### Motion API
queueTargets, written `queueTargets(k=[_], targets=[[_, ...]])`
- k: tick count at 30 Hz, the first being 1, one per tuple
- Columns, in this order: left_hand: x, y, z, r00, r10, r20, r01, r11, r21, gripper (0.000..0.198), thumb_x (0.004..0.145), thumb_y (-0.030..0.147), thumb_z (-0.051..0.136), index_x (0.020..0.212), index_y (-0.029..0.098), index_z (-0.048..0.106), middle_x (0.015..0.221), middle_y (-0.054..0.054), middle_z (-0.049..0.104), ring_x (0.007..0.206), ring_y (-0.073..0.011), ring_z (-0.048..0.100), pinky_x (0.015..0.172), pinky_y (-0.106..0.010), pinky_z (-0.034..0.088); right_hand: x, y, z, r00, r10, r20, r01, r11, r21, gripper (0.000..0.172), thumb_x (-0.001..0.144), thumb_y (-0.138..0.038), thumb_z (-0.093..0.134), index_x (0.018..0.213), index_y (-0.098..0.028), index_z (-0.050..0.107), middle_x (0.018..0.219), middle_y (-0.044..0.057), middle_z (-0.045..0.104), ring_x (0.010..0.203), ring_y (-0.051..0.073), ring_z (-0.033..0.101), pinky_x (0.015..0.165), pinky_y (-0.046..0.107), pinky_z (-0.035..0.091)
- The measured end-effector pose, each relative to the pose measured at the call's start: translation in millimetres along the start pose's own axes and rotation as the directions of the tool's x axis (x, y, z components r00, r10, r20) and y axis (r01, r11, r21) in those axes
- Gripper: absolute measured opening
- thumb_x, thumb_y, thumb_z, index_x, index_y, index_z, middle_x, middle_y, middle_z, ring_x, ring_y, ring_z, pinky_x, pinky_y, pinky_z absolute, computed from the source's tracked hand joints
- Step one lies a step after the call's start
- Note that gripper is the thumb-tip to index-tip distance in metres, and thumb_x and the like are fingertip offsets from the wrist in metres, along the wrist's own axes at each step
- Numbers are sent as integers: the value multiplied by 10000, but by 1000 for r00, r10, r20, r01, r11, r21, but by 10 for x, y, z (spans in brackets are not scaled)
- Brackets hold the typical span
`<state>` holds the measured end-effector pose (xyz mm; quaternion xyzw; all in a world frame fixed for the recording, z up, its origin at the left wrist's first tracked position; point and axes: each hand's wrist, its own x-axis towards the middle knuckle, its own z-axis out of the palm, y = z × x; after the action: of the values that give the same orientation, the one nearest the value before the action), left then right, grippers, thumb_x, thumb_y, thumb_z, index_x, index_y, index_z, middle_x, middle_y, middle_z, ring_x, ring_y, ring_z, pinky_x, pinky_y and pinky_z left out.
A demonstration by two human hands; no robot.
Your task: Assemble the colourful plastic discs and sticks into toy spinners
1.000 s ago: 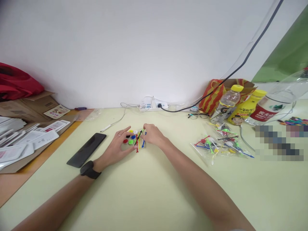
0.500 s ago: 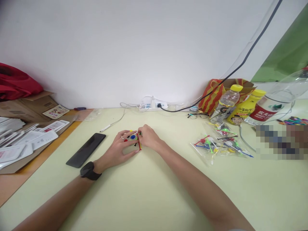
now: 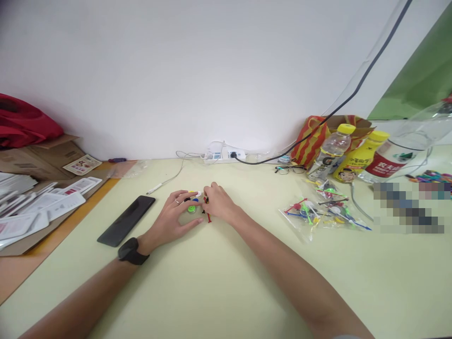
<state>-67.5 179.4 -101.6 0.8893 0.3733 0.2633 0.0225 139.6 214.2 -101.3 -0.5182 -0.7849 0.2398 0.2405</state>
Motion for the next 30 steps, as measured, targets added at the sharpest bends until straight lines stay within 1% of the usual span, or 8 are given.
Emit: queueTargets(k=[7, 10, 13, 16, 19, 22, 25, 30], targets=[[-12, -31, 26, 1000, 6, -12, -6, 1000, -5, 274, 914, 359, 716, 1165, 256, 678, 1416, -74, 597, 1309, -328, 469, 1089, -548, 456, 22, 58, 5, 1000, 13, -5, -13, 1000, -3, 121, 817, -90, 634, 797, -175, 549, 972, 42, 522, 796, 142, 520, 687, 252, 389], [-19, -36, 29, 1000, 13, -13, -14, 1000, -20, 290, 922, 378, 711, 1185, 259, 683, 1426, -72, 589, 1322, -329, 454, 1099, -546, 450, 33, 72, -1, 1000, 19, -11, -19, 1000, 1, 122, 811, -146, 680, 838, -179, 566, 961, 39, 524, 808, 152, 528, 689, 256, 394], [-20, 12, 23, 998, 53, 29, -52, 998, -28, 315, 918, 389, 725, 1222, 310, 702, 1470, -45, 555, 1343, -333, 433, 1116, -549, 436, 54, 94, 9, 999, 25, -22, -25, 1000, 6, 179, 796, -152, 706, 934, -181, 597, 972, 39, 535, 832, 164, 541, 711, 262, 407], [-10, 119, 5, 989, 124, 87, -121, 992, -36, 290, 913, 390, 735, 1201, 353, 732, 1505, -24, 516, 1384, -347, 397, 1139, -561, 409, 86, 141, 35, 999, 30, -40, -30, 999, 17, 293, 768, -98, 702, 1038, -176, 618, 1024, 54, 558, 894, 180, 562, 747, 267, 426], [5, 225, -12, 983, 137, 121, -135, 991, -23, 301, 908, 430, 735, 1197, 344, 740, 1526, -44, 473, 1368, -357, 402, 1138, -562, 403, 119, 207, 52, 996, 46, -81, -43, 998, 34, 398, 788, -125, 703, 1174, -165, 611, 1107, 86, 572, 962, 201, 579, 799, 290, 451], [17, 275, -9, 980, 147, 132, -149, 989, 3, 283, 914, 437, 724, 1180, 343, 744, 1458, -58, 523, 1317, -347, 430, 1118, -542, 412, 146, 270, 54, 991, 35, -132, -29, 998, 49, 371, 913, -207, 620, 1279, -150, 596, 1232, 131, 571, 1098, 232, 566, 952, 352, 443], [27, 278, 15, 973, 179, 144, -184, 982, 27, 256, 935, 429, 698, 1170, 336, 744, 1349, -51, 614, 1269, -340, 456, 1081, -526, 417, 164, 312, 58, 990, -34, -136, 43, 997, 65, 332, 962, -190, 572, 1288, -145, 617, 1307, 131, 597, 1234, 235, 522, 1097, 379, 368], [36, 269, 35, 962, 171, 213, -189, 980, 64, 253, 1000, 415, 605, 1191, 305, 727, 1267, -33, 687, 1110, -312, 519, 984, -508, 432, 184, 358, 82, 990, -97, -106, 109, 988, 113, 271, 939, -132, 603, 1200, -131, 675, 1224, 123, 678, 1189, 210, 585, 1087, 357, 397]])
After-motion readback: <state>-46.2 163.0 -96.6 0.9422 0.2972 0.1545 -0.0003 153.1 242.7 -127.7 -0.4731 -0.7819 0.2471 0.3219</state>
